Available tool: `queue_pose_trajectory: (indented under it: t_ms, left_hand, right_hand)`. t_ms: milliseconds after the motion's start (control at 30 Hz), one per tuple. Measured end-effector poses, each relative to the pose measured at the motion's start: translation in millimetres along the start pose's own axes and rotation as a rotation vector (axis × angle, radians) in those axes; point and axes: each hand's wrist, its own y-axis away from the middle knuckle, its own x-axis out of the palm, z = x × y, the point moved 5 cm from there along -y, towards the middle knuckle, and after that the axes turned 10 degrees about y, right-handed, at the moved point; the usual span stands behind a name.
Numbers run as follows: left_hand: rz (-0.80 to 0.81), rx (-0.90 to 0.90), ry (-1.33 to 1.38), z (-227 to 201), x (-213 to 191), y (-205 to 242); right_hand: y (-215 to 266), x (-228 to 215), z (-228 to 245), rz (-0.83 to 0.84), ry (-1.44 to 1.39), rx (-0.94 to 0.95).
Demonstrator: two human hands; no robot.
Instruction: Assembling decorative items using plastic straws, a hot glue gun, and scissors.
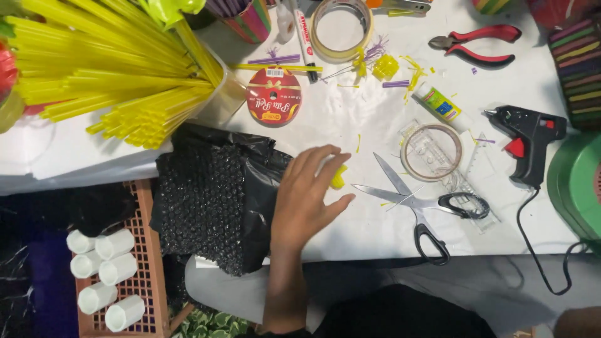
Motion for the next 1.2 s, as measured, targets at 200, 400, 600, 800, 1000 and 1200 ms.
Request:
queue_pose_trajectory:
  t_ms: [200,400,600,800,1000,1200]
  left_hand:
    - [-0.126,-0.029,-0.132,20.5,29.3,24.3]
    - [-0.388,0.085,-0.176,27.2,32.2,28.3]
    - [-0.500,0.176,0.201,18.2,25.8,34.1]
    - [-0.607,0.176,0.196,-25.1,37.2,39.6]
    - [-0.779,-0.172,0.654,-46.9,78.6,42.3]
    - [-0.848,-0.254,0.958,-34.3,100.5,42.8]
  right_hand:
    - [-9.7,58.8,-100.6,0.123,0.944,-0.096]
    - [-8.3,94.5,-170.4,0.171,1.174,-0.018]
    - [-10.7,103.0,-143.5,0.109,0.973,-0.170]
    - [2.0,93.8,-100.4,-0.075,0.979,-0.339]
    - [20.4,88.7,-77.7,-0.199,1.107,-0.427]
    - [38.6,82.7,-79.4,-0.245,1.276,-0.485]
